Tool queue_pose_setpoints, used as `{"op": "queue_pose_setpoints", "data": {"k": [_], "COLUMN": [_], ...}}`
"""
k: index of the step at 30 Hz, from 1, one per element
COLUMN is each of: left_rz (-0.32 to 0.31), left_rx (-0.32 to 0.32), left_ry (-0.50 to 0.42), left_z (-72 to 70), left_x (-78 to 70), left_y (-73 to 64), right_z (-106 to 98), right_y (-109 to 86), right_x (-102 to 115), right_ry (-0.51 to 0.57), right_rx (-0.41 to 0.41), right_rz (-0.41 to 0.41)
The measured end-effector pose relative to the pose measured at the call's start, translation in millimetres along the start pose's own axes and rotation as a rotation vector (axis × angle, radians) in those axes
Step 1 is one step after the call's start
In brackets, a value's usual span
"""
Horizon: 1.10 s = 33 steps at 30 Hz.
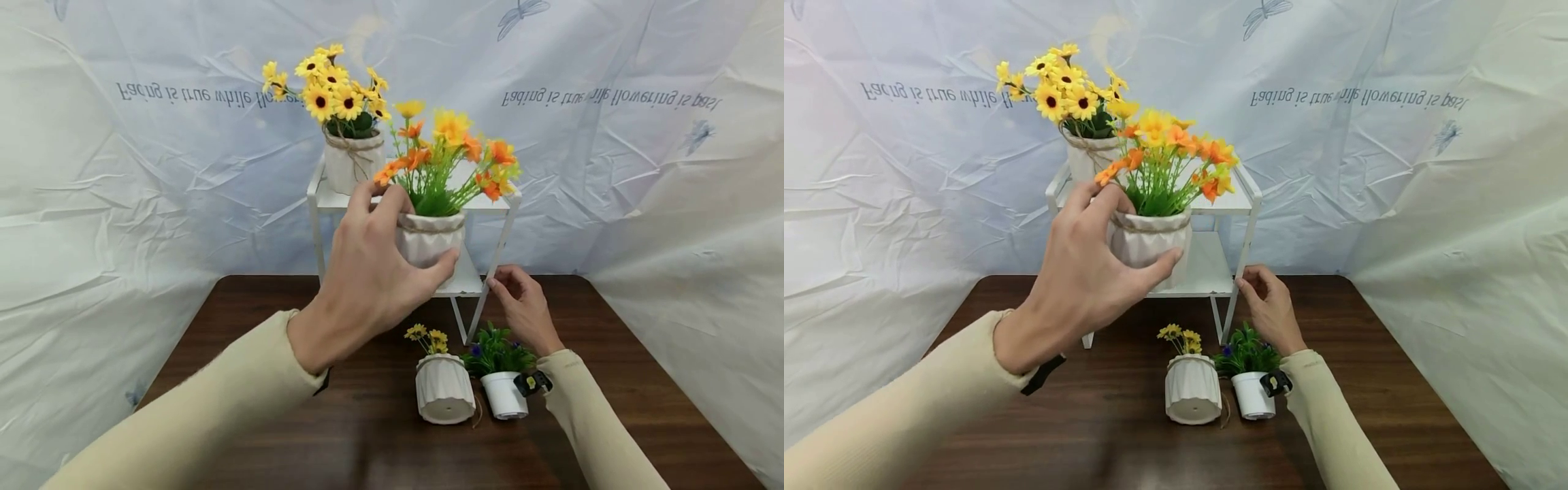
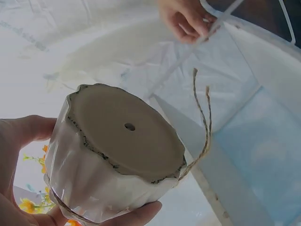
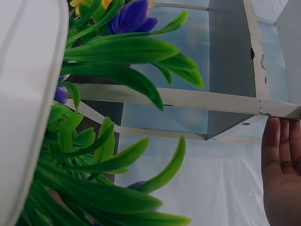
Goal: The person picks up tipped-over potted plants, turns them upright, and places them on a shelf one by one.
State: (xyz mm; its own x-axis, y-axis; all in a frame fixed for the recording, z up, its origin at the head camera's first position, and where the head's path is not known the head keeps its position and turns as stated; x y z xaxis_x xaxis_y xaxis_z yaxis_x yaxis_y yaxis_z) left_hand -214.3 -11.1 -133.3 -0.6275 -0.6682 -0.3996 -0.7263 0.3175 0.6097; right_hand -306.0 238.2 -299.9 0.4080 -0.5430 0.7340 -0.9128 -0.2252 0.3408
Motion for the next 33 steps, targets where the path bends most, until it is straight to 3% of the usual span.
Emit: {"op": "queue_pose_setpoints", "data": {"k": [9,14,20,26,33], "left_rz": [0.045,0.034,0.008,-0.059,-0.106], "left_rx": [-0.001,0.008,-0.010,0.010,0.049], "left_ry": [0.013,0.015,0.057,0.081,0.100], "left_z": [-8.3,-10.8,-9.0,-4.4,0.9], "left_x": [-9.7,-17.5,-16.8,-2.6,8.6], "left_y": [32.6,50.3,75.6,100.3,125.4], "right_z": [5,4,1,3,2], "right_y": [6.9,8.7,6.6,6.9,0.4], "right_x": [-32,-41,-42,-40,-7], "right_ry": [-0.010,0.011,0.011,0.002,-0.003], "right_rx": [-0.002,-0.008,-0.013,0.003,0.011], "right_rz": [0.005,-0.007,0.002,0.007,0.013]}}
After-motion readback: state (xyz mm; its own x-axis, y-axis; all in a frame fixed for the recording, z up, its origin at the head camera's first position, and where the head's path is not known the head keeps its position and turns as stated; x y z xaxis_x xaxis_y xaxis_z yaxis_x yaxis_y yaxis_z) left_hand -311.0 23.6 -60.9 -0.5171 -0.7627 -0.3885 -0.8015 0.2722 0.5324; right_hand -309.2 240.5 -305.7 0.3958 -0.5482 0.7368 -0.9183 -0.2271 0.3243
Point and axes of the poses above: each hand's wrist, its own y-axis towards the middle knuckle, its own z-axis out of the palm, x = y × z, the point moved 8 cm from there along y, towards the middle knuckle, and after that the axes turned 12 degrees about x, right-handed, at the moved point
